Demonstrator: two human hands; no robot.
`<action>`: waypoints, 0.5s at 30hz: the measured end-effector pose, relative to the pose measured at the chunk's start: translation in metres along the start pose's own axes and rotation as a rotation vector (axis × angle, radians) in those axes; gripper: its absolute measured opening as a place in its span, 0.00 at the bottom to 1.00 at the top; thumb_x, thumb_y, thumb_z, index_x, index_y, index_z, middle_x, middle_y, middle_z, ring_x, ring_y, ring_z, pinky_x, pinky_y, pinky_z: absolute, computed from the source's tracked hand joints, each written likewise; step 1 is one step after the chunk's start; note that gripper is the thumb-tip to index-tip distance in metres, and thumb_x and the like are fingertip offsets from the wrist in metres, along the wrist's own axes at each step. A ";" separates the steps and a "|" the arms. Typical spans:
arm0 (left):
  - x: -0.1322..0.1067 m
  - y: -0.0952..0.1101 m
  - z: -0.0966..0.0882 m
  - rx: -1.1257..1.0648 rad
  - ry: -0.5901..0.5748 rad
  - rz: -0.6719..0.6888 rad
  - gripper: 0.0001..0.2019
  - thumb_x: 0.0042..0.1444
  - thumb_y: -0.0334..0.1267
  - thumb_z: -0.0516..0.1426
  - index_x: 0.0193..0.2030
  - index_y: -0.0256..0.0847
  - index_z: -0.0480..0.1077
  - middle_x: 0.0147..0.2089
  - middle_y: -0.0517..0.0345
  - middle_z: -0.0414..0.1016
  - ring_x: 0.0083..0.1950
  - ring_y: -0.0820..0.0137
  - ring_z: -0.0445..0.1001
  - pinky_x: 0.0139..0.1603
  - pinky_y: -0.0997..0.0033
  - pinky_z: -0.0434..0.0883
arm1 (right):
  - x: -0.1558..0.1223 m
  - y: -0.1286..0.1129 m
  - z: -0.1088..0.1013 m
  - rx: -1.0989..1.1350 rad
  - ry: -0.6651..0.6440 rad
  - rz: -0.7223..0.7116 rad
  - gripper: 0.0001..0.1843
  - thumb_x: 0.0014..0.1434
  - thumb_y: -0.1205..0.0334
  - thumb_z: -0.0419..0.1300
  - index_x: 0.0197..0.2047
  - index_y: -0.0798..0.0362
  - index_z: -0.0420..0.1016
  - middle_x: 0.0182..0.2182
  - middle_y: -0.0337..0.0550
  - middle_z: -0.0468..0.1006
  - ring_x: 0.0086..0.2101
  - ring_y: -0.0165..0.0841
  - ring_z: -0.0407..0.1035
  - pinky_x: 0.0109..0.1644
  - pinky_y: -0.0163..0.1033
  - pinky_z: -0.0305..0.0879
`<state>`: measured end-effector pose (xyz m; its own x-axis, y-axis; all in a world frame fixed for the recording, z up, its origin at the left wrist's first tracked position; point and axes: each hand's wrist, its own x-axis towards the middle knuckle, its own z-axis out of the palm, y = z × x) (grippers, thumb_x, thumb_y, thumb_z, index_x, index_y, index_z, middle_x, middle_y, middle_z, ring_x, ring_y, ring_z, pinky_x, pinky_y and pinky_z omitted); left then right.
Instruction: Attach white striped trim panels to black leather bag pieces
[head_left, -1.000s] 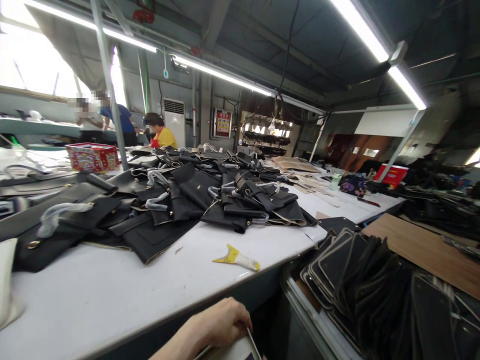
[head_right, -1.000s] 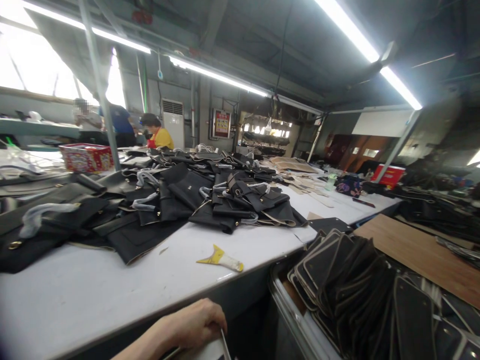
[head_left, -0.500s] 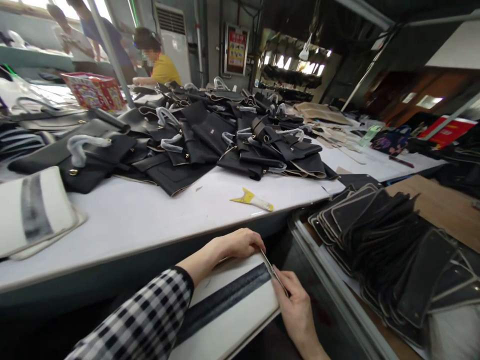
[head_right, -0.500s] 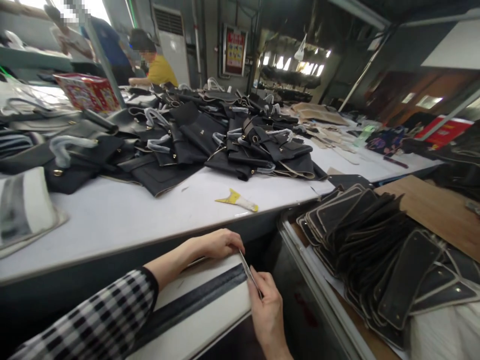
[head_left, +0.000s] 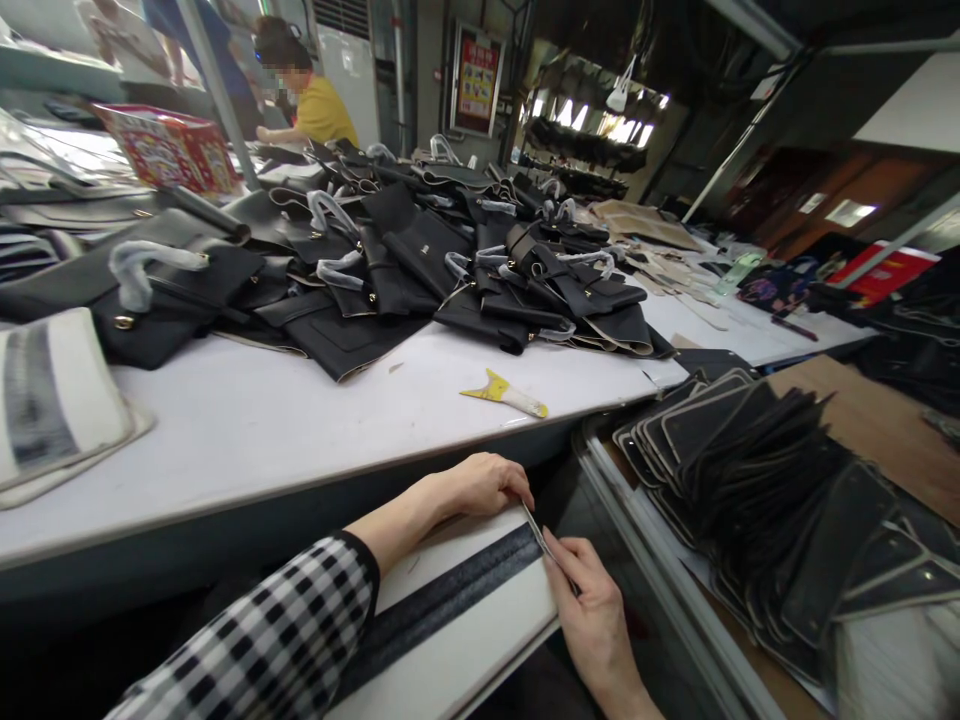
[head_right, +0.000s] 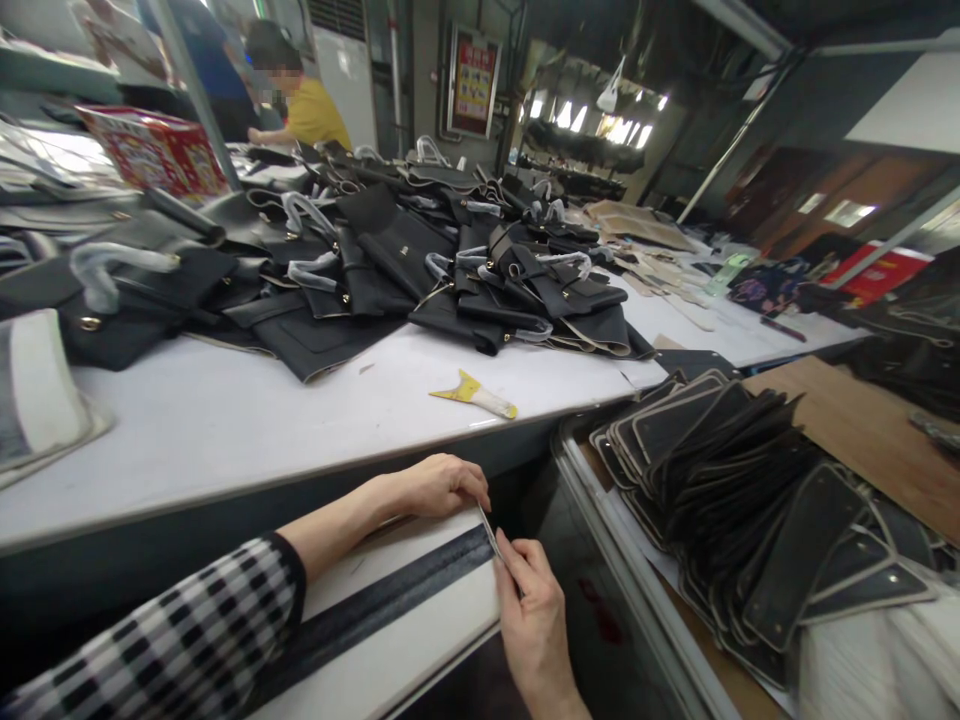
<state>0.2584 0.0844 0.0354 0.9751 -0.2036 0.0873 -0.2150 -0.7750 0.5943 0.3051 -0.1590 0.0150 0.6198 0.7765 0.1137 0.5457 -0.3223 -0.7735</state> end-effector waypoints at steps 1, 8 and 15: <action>-0.001 0.000 0.000 0.017 0.003 0.011 0.17 0.58 0.26 0.53 0.45 0.47 0.79 0.50 0.64 0.78 0.45 0.74 0.76 0.45 0.79 0.68 | 0.001 -0.001 -0.002 -0.035 -0.019 -0.034 0.19 0.70 0.59 0.49 0.57 0.55 0.74 0.40 0.47 0.70 0.40 0.32 0.69 0.45 0.32 0.66; 0.000 0.026 0.002 0.186 -0.008 0.175 0.08 0.61 0.31 0.56 0.37 0.42 0.77 0.43 0.56 0.78 0.50 0.64 0.69 0.55 0.62 0.63 | 0.016 -0.022 -0.020 -0.519 -0.237 -0.373 0.20 0.64 0.74 0.46 0.55 0.62 0.72 0.38 0.51 0.71 0.40 0.40 0.63 0.47 0.45 0.66; -0.013 0.062 0.010 0.537 0.044 0.187 0.08 0.65 0.32 0.52 0.37 0.42 0.71 0.41 0.56 0.75 0.52 0.65 0.68 0.71 0.59 0.44 | 0.021 -0.003 0.008 -0.791 -0.050 -0.659 0.09 0.46 0.76 0.56 0.28 0.57 0.76 0.33 0.52 0.74 0.35 0.42 0.62 0.37 0.46 0.60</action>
<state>0.2314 0.0327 0.0631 0.9169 -0.3501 0.1918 -0.3696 -0.9261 0.0764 0.3117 -0.1378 0.0151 0.0488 0.9441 0.3260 0.9950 -0.0745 0.0669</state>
